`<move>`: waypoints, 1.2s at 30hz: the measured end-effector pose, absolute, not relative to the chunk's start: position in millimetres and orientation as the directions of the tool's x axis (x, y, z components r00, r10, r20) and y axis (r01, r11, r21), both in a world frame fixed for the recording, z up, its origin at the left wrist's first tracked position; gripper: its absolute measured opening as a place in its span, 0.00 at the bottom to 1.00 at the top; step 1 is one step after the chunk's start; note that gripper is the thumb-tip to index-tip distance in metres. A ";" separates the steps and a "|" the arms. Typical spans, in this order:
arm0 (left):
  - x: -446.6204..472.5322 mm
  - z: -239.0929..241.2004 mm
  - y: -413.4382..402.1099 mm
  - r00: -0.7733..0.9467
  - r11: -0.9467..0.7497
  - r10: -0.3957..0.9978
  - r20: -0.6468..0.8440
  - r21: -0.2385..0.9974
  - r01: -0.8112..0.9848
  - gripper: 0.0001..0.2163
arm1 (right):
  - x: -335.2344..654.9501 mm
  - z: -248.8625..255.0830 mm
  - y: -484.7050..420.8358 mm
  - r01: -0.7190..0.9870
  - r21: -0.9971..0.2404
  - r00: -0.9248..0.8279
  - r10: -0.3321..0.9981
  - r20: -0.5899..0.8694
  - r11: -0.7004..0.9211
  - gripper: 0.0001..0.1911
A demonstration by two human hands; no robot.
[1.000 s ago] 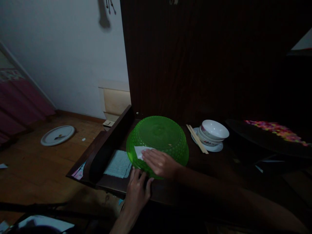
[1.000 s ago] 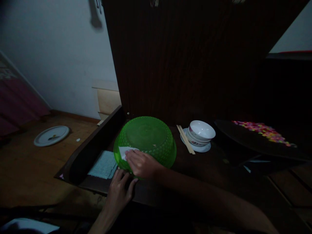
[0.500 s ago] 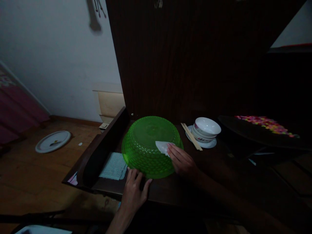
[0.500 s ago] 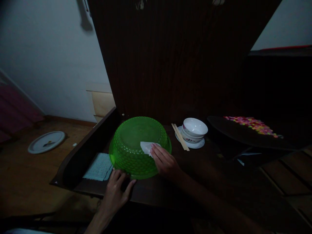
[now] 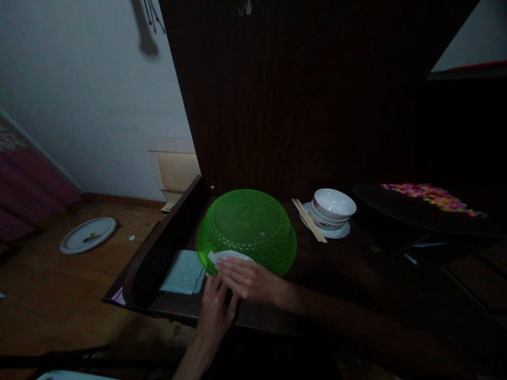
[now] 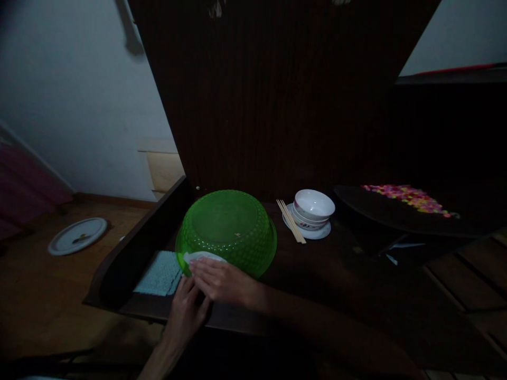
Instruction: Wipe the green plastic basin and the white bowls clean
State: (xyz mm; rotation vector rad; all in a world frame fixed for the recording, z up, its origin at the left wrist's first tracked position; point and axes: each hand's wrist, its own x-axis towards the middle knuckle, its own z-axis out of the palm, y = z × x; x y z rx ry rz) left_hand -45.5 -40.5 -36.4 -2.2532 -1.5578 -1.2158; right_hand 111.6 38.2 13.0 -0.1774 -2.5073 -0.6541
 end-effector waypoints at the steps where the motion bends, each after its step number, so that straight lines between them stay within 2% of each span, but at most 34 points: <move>1: -46.7 -36.6 -40.2 0.144 -0.457 0.718 0.681 0.305 0.836 0.08 | 112.5 11.0 37.9 0.241 0.446 -0.862 -0.021 0.507 0.862 0.16; 5: -49.0 -34.4 -39.7 0.143 -0.456 0.747 0.650 0.344 0.821 0.04 | 133.6 10.3 41.2 0.149 0.491 -0.900 -0.088 0.427 0.858 0.17; 9: -52.9 -26.9 -39.1 0.145 -0.453 0.770 0.621 0.373 0.810 0.08 | 173.4 16.5 50.8 0.014 0.398 -0.895 -0.166 0.413 0.917 0.18; 12: -63.2 -17.5 -36.7 0.170 -0.465 0.772 0.612 0.363 0.808 0.09 | 205.2 20.9 58.7 0.031 0.278 -0.899 -0.095 0.428 0.960 0.20; 14: -72.7 -10.8 -33.4 0.189 -0.478 0.765 0.616 0.347 0.807 0.10 | 222.1 23.1 63.5 0.069 0.258 -0.903 -0.050 0.428 0.964 0.20; 20: -92.8 -2.6 -22.0 0.231 -0.519 0.727 0.646 0.298 0.801 0.16 | 230.6 28.6 67.0 0.097 0.329 -0.892 -0.064 0.447 0.939 0.20; 28: -88.8 -10.0 -28.0 0.243 -0.546 0.717 0.653 0.310 0.779 0.15 | 186.1 41.6 44.3 0.042 0.361 -0.858 -0.151 0.490 0.931 0.20; 36: -89.0 -9.5 -5.7 0.314 -0.552 0.771 0.554 0.336 0.763 0.14 | 147.3 53.3 33.4 0.199 0.368 -0.880 0.000 0.475 0.908 0.20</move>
